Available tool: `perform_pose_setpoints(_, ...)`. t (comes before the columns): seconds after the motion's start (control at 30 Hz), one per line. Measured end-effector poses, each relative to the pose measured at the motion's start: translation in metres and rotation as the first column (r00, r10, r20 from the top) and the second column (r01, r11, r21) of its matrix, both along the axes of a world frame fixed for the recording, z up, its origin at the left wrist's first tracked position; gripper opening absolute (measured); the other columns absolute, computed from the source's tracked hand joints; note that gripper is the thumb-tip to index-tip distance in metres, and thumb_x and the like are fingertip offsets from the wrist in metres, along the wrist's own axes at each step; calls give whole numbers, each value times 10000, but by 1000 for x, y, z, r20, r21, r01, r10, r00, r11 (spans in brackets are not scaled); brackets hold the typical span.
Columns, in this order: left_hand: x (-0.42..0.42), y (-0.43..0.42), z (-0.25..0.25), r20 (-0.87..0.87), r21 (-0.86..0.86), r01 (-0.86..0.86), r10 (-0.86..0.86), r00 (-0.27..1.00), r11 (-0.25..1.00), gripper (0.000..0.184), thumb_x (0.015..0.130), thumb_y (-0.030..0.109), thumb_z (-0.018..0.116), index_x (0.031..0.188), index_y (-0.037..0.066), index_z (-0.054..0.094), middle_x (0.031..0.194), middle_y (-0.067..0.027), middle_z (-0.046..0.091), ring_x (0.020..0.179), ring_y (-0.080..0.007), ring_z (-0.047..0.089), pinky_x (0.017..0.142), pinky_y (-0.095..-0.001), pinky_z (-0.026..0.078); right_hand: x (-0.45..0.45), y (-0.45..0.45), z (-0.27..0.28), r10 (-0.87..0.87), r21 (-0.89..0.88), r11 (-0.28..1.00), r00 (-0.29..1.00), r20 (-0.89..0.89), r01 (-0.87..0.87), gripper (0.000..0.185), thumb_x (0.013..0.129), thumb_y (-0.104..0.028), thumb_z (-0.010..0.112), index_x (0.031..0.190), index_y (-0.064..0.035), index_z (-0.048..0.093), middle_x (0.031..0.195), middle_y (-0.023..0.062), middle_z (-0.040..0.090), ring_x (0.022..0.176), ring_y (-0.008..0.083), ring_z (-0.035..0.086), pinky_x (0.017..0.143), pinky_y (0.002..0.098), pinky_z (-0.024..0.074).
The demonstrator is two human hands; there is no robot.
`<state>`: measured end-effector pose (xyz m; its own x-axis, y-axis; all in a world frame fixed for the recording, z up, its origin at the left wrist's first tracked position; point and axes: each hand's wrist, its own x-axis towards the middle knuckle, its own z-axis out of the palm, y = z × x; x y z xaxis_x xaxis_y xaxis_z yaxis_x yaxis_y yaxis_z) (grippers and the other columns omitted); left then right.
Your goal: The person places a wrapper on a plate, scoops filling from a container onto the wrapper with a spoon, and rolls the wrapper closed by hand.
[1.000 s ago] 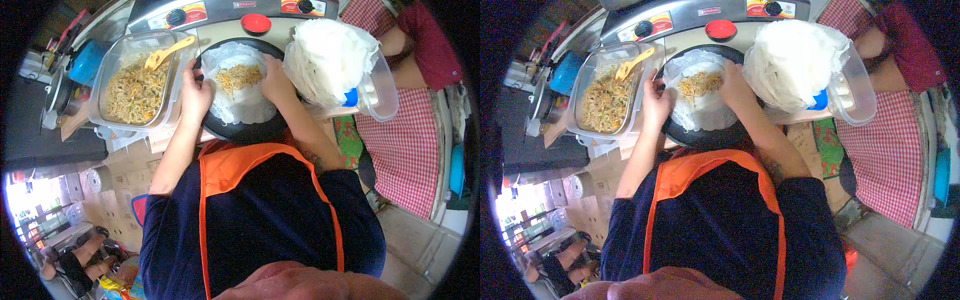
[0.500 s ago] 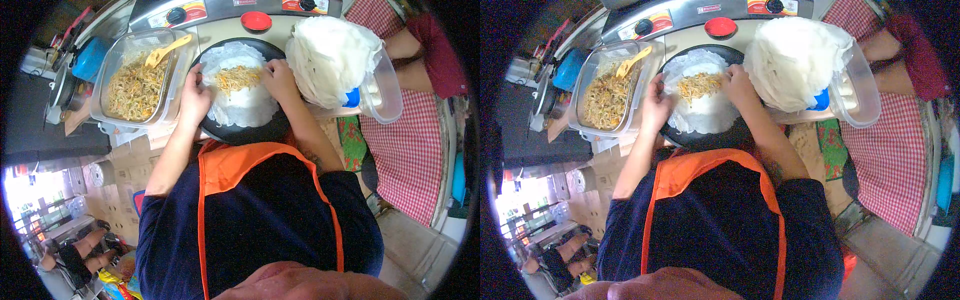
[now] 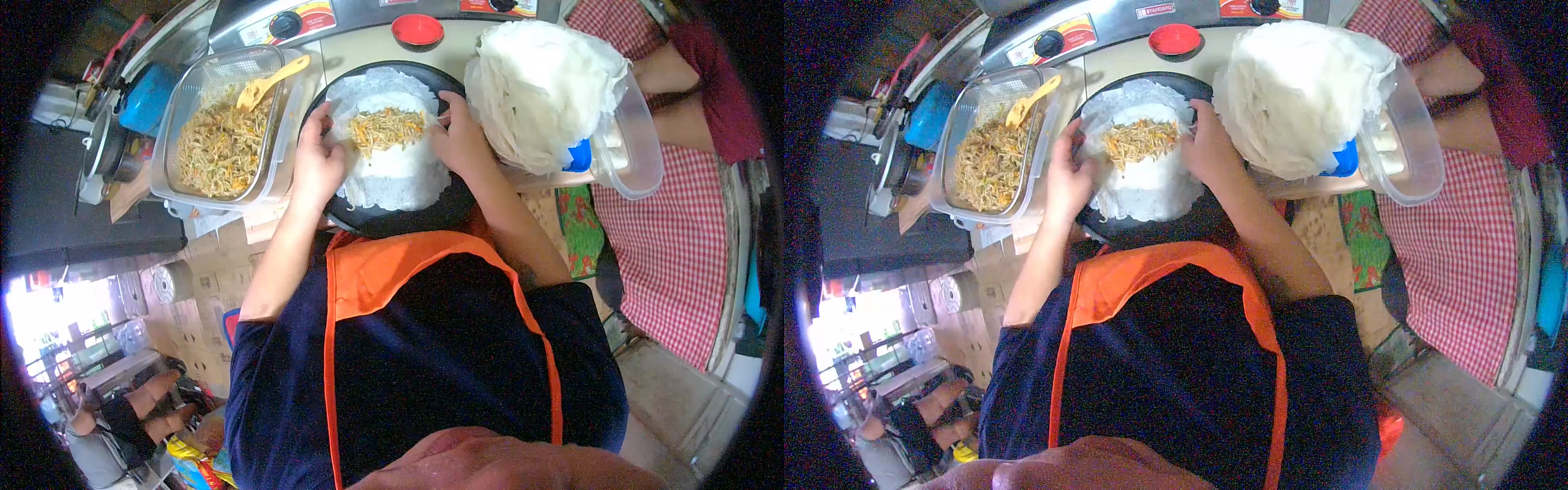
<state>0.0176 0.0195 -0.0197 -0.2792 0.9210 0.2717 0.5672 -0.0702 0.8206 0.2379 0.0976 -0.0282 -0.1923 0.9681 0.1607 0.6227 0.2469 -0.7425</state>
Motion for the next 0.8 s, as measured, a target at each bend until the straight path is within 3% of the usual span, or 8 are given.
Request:
perform_pose_setpoints(0.13,10,9,14,-153,56,71,-61,986,996,552,736,-50,511,1280,26,461,1085,-198,579,917,-249,598,797,-325,478,-7,2,12,-7,-87,996,989,-145,-6,507,803,-83,603,1271,-27,416,836,127,567,778,248,593,736,365,478)
perform_pose_setpoints(0.23,26,16,26,-8,0,160,-160,987,987,529,738,-43,505,1262,23,465,980,-154,636,684,-220,611,660,-305,498,-8,0,13,-36,-64,998,993,-108,29,515,804,-93,602,1275,-24,407,838,145,574,786,283,595,750,383,478)
perform_pose_setpoints(0.4,23,24,1,116,-13,186,-183,976,983,574,752,-65,474,1314,29,402,1021,-143,635,659,-164,590,635,-273,486,-10,9,-8,-129,140,983,986,101,115,462,805,-130,608,1221,5,463,903,200,599,840,364,592,782,432,472)
perform_pose_setpoints(0.47,19,22,-4,568,58,224,-217,794,973,561,758,-82,455,1307,16,403,1066,-145,616,637,-145,568,619,-260,477,-6,14,-5,-49,27,999,977,208,44,355,801,-161,622,1089,33,552,950,226,599,876,399,580,800,454,465)
perform_pose_setpoints(0.53,10,22,-12,545,51,233,-222,808,971,556,767,-85,450,1313,6,388,1087,-148,596,642,-145,555,613,-250,468,-6,16,-9,-33,83,996,981,191,17,306,799,-167,627,1028,30,576,934,225,600,872,393,582,798,451,466)
perform_pose_setpoints(0.6,5,22,-13,10,161,96,-99,995,982,549,784,-74,457,1320,5,365,1058,-146,598,687,-155,563,634,-256,473,-7,19,-10,-15,146,989,985,175,-11,263,798,-173,633,966,27,600,917,223,601,868,388,584,797,448,467)
perform_pose_setpoints(0.63,4,18,-8,-93,112,64,-54,994,992,526,803,-57,476,1313,-6,359,1023,-154,601,765,-198,588,701,-291,486,-7,21,-10,14,135,990,985,173,-38,256,799,-176,633,961,20,597,911,219,601,863,380,585,796,444,468)
perform_pose_setpoints(0.8,1,9,-1,-15,-150,35,-37,999,988,539,849,-17,510,1338,-42,284,1006,-183,575,867,-275,603,816,-352,474,-13,21,-2,-18,37,999,999,38,16,245,813,-176,626,972,4,578,892,193,604,836,341,597,769,411,478)
